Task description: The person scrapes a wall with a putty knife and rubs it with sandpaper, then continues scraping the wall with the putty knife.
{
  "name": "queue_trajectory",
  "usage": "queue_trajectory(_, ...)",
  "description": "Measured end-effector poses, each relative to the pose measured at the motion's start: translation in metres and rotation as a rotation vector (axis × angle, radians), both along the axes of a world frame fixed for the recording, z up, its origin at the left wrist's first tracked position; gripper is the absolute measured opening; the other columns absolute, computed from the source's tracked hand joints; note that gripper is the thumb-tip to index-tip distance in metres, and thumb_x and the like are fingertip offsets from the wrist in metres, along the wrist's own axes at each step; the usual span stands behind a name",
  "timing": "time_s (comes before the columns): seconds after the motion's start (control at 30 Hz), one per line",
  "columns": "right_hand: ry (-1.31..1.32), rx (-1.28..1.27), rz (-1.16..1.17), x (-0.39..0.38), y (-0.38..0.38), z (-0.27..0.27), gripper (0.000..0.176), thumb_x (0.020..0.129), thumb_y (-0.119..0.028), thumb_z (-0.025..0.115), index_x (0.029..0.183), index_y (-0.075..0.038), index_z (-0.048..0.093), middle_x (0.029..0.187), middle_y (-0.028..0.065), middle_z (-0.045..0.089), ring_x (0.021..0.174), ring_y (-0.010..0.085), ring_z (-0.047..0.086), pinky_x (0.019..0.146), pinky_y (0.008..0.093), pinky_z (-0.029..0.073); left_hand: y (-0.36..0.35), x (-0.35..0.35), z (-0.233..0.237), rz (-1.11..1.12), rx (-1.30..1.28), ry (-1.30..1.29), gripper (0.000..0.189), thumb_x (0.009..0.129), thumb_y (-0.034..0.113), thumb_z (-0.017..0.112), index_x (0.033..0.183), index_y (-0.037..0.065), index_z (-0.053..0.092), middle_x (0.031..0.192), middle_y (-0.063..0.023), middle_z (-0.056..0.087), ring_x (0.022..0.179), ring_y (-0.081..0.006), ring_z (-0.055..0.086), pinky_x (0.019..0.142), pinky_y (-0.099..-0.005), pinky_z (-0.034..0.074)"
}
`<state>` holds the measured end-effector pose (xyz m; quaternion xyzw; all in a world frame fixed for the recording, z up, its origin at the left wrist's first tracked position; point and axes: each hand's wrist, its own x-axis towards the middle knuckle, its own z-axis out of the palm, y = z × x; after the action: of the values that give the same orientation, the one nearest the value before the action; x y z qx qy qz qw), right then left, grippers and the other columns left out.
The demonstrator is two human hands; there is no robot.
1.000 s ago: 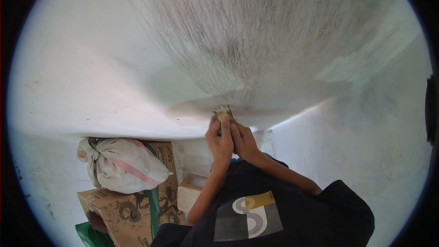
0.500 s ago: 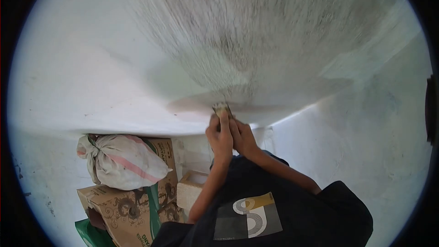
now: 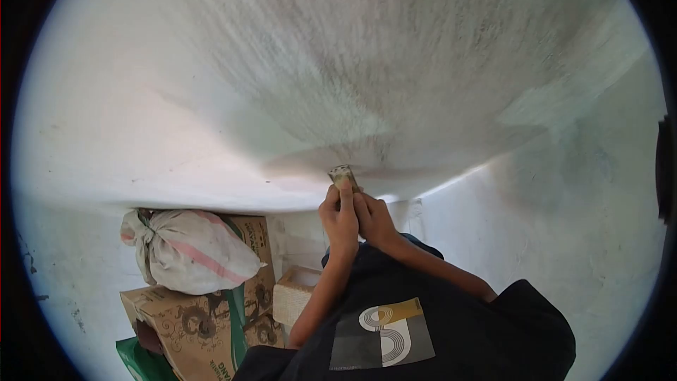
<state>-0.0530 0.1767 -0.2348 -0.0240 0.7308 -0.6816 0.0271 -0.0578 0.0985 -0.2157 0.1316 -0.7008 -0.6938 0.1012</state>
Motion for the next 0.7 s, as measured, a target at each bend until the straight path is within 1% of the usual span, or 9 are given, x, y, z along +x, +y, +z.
queue_trajectory(0.1,0.028,0.041,0.009,0.003,0.004,0.003,0.039,0.101,-0.031,0.043,0.103,0.004,0.061,0.071,0.0245,0.062,0.065,0.0363,0.066,0.060,0.0418,0.049,-0.001,-0.006,0.042,-0.038,-0.022,0.027,0.039,0.102,0.029,0.053,0.087,-0.005,0.063,0.074,-0.0011,0.058,0.071,-0.0078,0.049,0.062,-0.0239,0.042)
queue_trajectory(0.2,-0.005,-0.025,-0.039,0.002,0.006,-0.027,0.041,0.102,-0.033,0.042,0.098,0.004,0.060,0.069,0.0222,0.061,0.063,0.0331,0.065,0.058,0.0409,0.048,-0.003,-0.002,-0.026,-0.032,-0.030,0.020,0.036,0.102,0.028,0.053,0.088,-0.004,0.063,0.075,-0.0008,0.059,0.069,-0.0068,0.049,0.059,-0.0217,0.041)
queue_trajectory(0.37,-0.060,0.008,0.020,0.003,0.007,-0.015,0.042,0.103,-0.033,0.042,0.102,0.003,0.063,0.075,0.0224,0.065,0.068,0.0338,0.068,0.061,0.0392,0.051,0.001,-0.007,0.003,-0.064,-0.021,-0.005,0.036,0.102,0.029,0.054,0.084,-0.002,0.062,0.073,0.0005,0.058,0.068,-0.0069,0.046,0.061,-0.0244,0.041)
queue_trajectory(0.43,0.058,-0.024,-0.101,0.001,0.007,-0.062,0.041,0.102,-0.032,0.043,0.097,0.004,0.062,0.075,0.0234,0.064,0.066,0.0344,0.066,0.060,0.0408,0.049,-0.002,-0.003,-0.062,-0.049,-0.238,-0.057,0.036,0.101,0.027,0.054,0.081,-0.003,0.059,0.071,-0.0002,0.055,0.069,-0.0076,0.044,0.061,-0.0258,0.040)
queue_trajectory(0.5,0.123,-0.014,-0.140,-0.005,0.008,-0.061,0.041,0.102,-0.032,0.043,0.094,0.004,0.061,0.076,0.0245,0.064,0.067,0.0361,0.066,0.060,0.0417,0.048,0.012,-0.002,-0.026,-0.021,-0.004,-0.006,0.037,0.101,0.027,0.054,0.083,-0.004,0.060,0.072,-0.0014,0.056,0.070,-0.0079,0.046,0.062,-0.0254,0.041)
queue_trajectory(0.57,0.011,0.014,-0.021,-0.008,0.015,-0.019,0.041,0.102,-0.032,0.043,0.101,0.003,0.063,0.082,0.0251,0.066,0.076,0.0370,0.069,0.065,0.0407,0.050,0.009,-0.010,-0.019,-0.042,-0.049,0.025,0.036,0.101,0.027,0.055,0.085,-0.004,0.062,0.073,-0.0020,0.058,0.072,-0.0079,0.048,0.064,-0.0248,0.042)
queue_trajectory(0.63,-0.062,-0.004,0.025,-0.006,0.014,-0.046,0.040,0.102,-0.032,0.043,0.100,0.003,0.062,0.082,0.0259,0.066,0.076,0.0379,0.068,0.066,0.0406,0.050,0.004,-0.007,-0.029,-0.070,-0.097,0.095,0.036,0.101,0.028,0.055,0.087,-0.005,0.063,0.074,-0.0026,0.060,0.073,-0.0078,0.051,0.066,-0.0242,0.044)
queue_trajectory(0.67,0.020,0.012,-0.038,0.003,0.012,-0.062,0.040,0.102,-0.032,0.043,0.096,0.004,0.061,0.076,0.0242,0.064,0.070,0.0351,0.066,0.062,0.0401,0.048,0.002,-0.001,-0.053,-0.056,-0.131,0.025,0.036,0.101,0.027,0.055,0.086,-0.005,0.063,0.074,-0.0019,0.060,0.073,-0.0072,0.051,0.065,-0.0243,0.044)
queue_trajectory(0.7,0.098,0.028,-0.103,0.003,0.013,-0.058,0.041,0.102,-0.032,0.043,0.093,0.004,0.060,0.071,0.0226,0.062,0.063,0.0323,0.064,0.059,0.0395,0.047,0.007,-0.003,-0.047,-0.046,-0.165,-0.048,0.036,0.101,0.027,0.054,0.086,-0.005,0.063,0.073,-0.0013,0.060,0.073,-0.0066,0.050,0.064,-0.0245,0.044)
